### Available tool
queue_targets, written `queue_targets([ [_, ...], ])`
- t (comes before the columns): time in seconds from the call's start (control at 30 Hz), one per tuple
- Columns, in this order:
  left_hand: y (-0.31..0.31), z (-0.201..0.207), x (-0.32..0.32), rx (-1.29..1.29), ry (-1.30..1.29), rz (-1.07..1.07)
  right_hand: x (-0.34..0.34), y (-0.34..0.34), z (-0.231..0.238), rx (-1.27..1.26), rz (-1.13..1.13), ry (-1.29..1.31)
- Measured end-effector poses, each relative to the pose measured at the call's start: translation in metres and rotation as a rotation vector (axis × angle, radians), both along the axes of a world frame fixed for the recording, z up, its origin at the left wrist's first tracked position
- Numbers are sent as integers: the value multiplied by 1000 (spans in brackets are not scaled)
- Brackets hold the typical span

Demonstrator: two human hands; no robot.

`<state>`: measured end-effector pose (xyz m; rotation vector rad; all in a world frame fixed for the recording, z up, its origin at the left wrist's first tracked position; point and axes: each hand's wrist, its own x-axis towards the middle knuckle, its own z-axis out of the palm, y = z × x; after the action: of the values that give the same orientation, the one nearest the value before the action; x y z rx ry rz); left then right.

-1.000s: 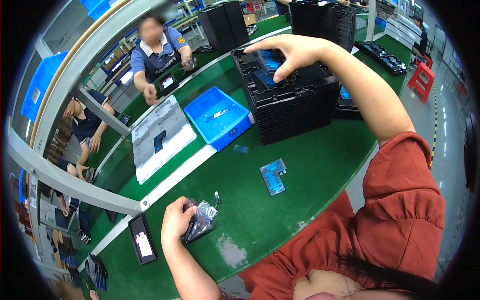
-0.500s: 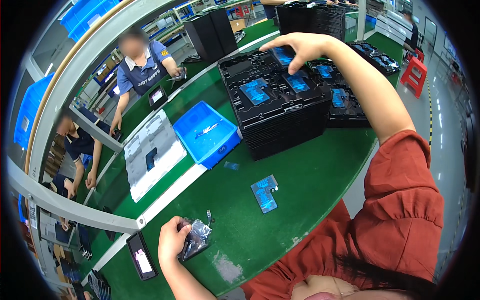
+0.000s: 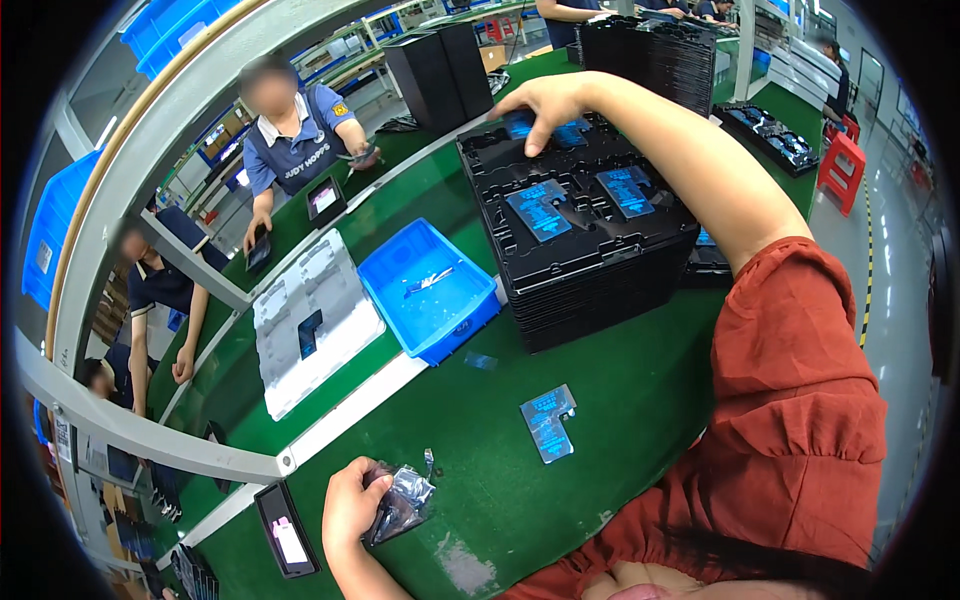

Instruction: The person picks up small blue electronic components from a stack of black trays and places them into clear plastic bags. They then seal the bags and place them on the table. The person repeats this process multiple times, handling the components and bags by hand.

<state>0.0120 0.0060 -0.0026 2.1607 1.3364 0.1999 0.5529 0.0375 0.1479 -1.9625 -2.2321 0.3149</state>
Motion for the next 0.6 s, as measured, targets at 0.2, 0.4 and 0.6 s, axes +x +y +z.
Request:
queue_targets([
  [0.2,-2,3,-1,-24,-32,8,-27,10,-14,255,-3,26],
  [0.4,-2,5,3,4,-21,-12,10,-52,-17,263,-417,-285],
  [0.6,0,-3,-4,18,-45,-7,-11,-137,-28,161,-603,-230],
])
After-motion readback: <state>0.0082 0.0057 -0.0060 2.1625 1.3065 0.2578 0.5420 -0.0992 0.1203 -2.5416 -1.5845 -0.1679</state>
